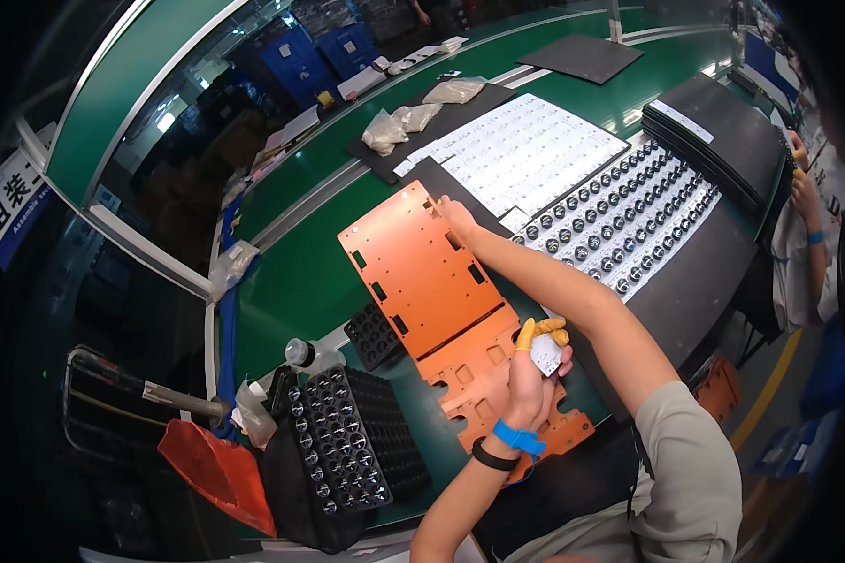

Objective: The person places small white rectangular components onto an orange fixture and secures them using a white machine. They then pick up small round metallic parts from a tray and place them onto the fixture. The person repeats this process of placing components and round parts throughout the clip.

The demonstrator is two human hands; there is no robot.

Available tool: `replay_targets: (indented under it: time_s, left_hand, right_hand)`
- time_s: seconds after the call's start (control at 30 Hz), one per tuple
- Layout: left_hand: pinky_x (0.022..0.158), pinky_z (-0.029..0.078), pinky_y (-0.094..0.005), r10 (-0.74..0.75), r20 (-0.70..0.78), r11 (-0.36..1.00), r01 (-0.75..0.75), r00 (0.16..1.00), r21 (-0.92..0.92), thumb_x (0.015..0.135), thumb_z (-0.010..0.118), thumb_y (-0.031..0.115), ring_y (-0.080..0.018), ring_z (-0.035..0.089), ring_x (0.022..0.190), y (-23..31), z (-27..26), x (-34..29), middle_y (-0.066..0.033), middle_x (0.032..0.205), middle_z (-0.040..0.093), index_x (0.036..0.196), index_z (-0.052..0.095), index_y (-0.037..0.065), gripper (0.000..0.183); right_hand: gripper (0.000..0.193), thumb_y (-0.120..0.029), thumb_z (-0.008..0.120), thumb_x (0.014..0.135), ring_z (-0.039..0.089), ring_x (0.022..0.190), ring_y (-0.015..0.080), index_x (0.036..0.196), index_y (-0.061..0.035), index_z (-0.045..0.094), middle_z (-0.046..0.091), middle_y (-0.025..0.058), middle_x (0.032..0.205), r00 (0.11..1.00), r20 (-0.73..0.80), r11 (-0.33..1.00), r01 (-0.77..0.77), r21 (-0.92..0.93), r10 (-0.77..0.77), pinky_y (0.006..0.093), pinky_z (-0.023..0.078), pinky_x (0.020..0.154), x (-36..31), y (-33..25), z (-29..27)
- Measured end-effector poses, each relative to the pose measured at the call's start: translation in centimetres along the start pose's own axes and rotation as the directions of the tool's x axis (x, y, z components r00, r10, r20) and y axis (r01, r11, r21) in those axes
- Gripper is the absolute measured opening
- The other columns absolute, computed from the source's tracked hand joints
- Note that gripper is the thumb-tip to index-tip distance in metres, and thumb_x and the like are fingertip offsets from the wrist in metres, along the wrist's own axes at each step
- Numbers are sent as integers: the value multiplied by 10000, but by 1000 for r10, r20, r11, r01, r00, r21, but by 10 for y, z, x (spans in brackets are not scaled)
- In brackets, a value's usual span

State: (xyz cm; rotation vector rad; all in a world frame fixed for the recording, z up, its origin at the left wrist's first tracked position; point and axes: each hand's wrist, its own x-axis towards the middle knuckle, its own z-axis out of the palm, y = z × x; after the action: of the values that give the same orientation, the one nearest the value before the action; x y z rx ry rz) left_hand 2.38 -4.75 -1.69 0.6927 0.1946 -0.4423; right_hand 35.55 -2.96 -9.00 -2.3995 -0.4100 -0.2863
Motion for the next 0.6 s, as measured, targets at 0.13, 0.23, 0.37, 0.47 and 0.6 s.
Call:
replay_targets:
  time_s: [0.13,0.23,0.37,0.47,0.6]
  left_hand:
    - [580,388,-285,-47,56,999,47,997,10,1031,412,345,-182,496,679,-8,18,3,-73,852,563,1060,615,8,394]
    - [579,389,-285,0,-13,1000,0,1000,-11,1030,417,342,-182,497,679,0,1,0,-75,855,561,1060,611,7,388]
    - [580,390,-283,-6,-18,1000,6,1000,14,1027,418,337,-181,499,681,1,7,-2,-75,862,560,1064,604,6,382]
    - [560,395,-269,-32,16,999,31,999,37,1044,410,341,-158,522,676,-4,15,0,-60,861,558,1084,601,-1,393]
    - [566,394,-265,-19,-2,999,19,1000,35,1048,402,334,-154,522,681,-1,9,-2,-56,864,559,1088,603,-3,394]
  right_hand:
    - [154,-174,611,838,619,883,209,982,-118,604,626,22,821,978,142,484,-199,852,152,317,561,603,11,65,9]
    - [175,-155,615,842,629,875,201,1009,-114,586,632,21,820,990,45,988,128,88,-132,312,563,571,4,12,20]
    - [209,-128,621,847,643,863,189,1046,-108,562,640,19,819,955,-36,892,262,-369,-295,307,565,530,4,13,12]
    - [160,-124,613,852,654,851,200,1009,-93,610,667,40,825,947,-78,895,265,-358,-311,308,565,537,8,37,5]
    - [119,-128,599,855,662,819,226,953,-79,648,688,75,841,920,56,732,343,-589,-387,315,563,596,3,6,-14]
